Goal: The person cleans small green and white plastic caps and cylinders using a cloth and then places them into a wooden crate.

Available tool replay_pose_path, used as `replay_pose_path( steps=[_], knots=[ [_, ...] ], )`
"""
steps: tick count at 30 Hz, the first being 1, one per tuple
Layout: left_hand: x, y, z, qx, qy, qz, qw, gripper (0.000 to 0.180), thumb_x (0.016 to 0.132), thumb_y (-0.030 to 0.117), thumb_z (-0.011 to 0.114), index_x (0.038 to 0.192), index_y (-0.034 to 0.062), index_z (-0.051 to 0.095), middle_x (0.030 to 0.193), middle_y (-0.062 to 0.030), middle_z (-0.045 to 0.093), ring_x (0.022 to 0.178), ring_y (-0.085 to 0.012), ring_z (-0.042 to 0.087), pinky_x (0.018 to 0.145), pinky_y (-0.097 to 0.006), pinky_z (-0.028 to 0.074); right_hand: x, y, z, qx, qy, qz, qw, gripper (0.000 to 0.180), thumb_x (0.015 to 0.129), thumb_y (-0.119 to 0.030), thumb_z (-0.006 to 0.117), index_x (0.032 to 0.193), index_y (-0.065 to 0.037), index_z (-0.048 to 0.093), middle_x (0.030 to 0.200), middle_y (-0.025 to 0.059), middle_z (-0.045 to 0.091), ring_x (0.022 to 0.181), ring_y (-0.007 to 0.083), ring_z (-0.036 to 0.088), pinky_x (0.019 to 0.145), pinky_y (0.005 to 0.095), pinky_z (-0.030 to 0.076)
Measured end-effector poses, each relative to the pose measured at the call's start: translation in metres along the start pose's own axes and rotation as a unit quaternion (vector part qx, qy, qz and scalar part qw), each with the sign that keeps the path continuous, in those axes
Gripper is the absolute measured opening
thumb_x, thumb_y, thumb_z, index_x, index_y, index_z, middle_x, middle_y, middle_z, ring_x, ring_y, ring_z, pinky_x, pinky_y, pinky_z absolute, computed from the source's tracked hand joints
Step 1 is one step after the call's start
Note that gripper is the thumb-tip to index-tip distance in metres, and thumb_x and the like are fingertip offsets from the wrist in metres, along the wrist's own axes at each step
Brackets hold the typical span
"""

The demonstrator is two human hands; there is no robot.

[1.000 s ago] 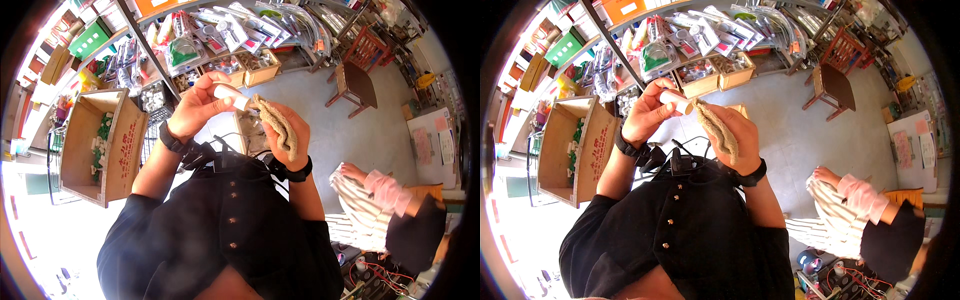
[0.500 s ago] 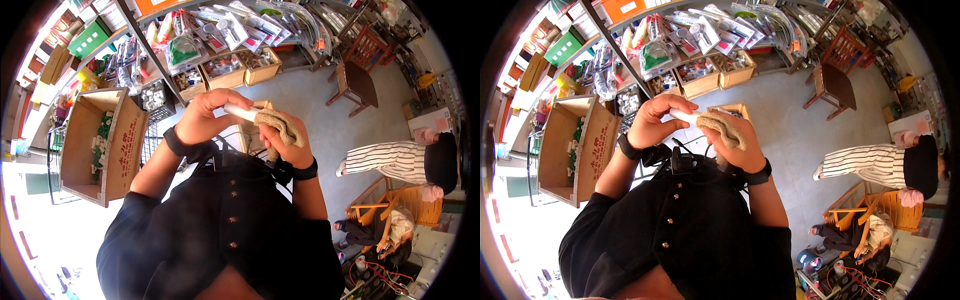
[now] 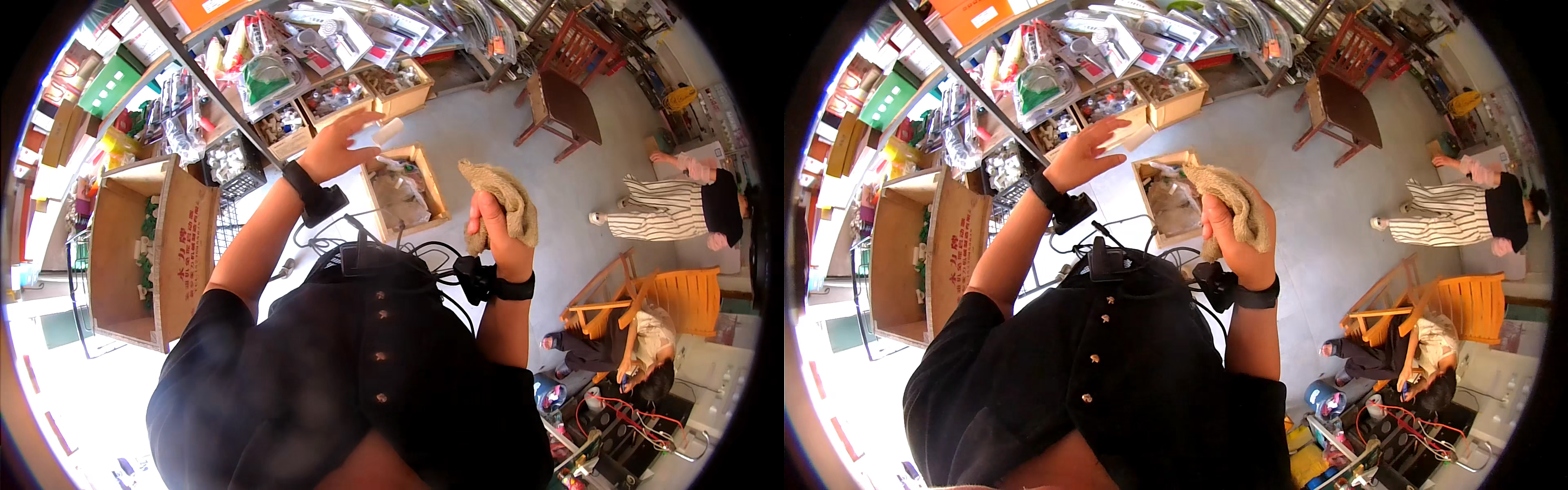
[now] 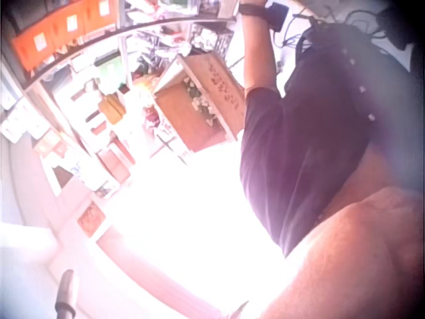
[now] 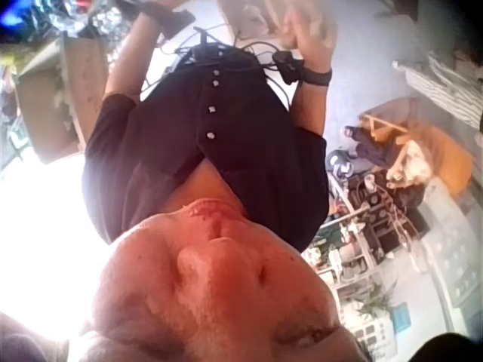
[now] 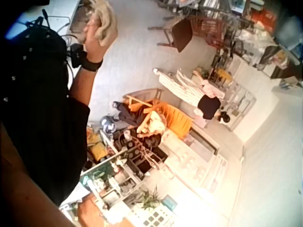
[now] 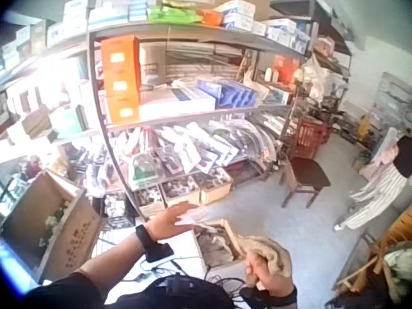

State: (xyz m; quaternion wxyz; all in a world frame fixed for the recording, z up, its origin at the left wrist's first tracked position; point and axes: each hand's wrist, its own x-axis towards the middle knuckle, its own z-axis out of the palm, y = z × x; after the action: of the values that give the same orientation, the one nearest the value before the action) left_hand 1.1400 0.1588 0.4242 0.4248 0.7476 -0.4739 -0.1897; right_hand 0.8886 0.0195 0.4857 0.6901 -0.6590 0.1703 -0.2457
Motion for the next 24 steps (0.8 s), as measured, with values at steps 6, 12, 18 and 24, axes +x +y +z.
replay_pose_path(
  steps=[6,12,18,24],
  knots=[
    [-0.010,0.000,-0.028,-0.015,0.040,-0.009,0.999,0.045,0.077,0.017,0.072,0.121,0.0179,0.058,0.137,-0.0126,0.044,0.122,-0.0249,0.048,0.093,-0.037,0.045,0.002,0.001,0.001,-0.024,-0.017,-0.016,0.999,0.022,0.089,-0.014,0.060,0.105,0.001,0.058,0.072,0.0010,0.056,0.057,0.0072,0.050,0.052,0.0210,0.040],
    [-0.044,-0.023,-0.132,-0.161,0.093,0.046,0.981,0.016,0.084,-0.002,0.062,0.098,0.0056,0.064,0.125,-0.0118,0.055,0.114,-0.0201,0.053,0.094,-0.031,0.044,0.014,0.003,0.022,-0.052,-0.046,-0.056,0.996,0.023,0.086,-0.014,0.064,0.104,0.000,0.061,0.073,0.0003,0.059,0.055,0.0052,0.051,0.050,0.0208,0.041],
    [-0.115,-0.035,-0.259,-0.057,0.210,0.000,0.976,0.010,0.086,-0.001,0.059,0.094,0.0021,0.064,0.118,-0.0109,0.059,0.107,-0.0161,0.056,0.095,-0.028,0.042,0.019,0.005,0.049,-0.078,-0.071,-0.061,0.993,0.024,0.086,-0.013,0.064,0.106,0.000,0.062,0.076,0.0006,0.061,0.056,0.0054,0.051,0.051,0.0208,0.041],
    [-0.183,-0.055,-0.363,0.044,0.280,-0.089,0.955,0.015,0.090,0.012,0.061,0.100,0.0015,0.062,0.110,-0.0064,0.063,0.102,-0.0106,0.057,0.094,-0.024,0.042,0.017,0.011,0.063,-0.063,-0.053,-0.027,0.996,0.021,0.087,-0.011,0.062,0.103,0.002,0.059,0.072,0.0008,0.057,0.057,0.0064,0.050,0.052,0.0206,0.041]
  ],
)
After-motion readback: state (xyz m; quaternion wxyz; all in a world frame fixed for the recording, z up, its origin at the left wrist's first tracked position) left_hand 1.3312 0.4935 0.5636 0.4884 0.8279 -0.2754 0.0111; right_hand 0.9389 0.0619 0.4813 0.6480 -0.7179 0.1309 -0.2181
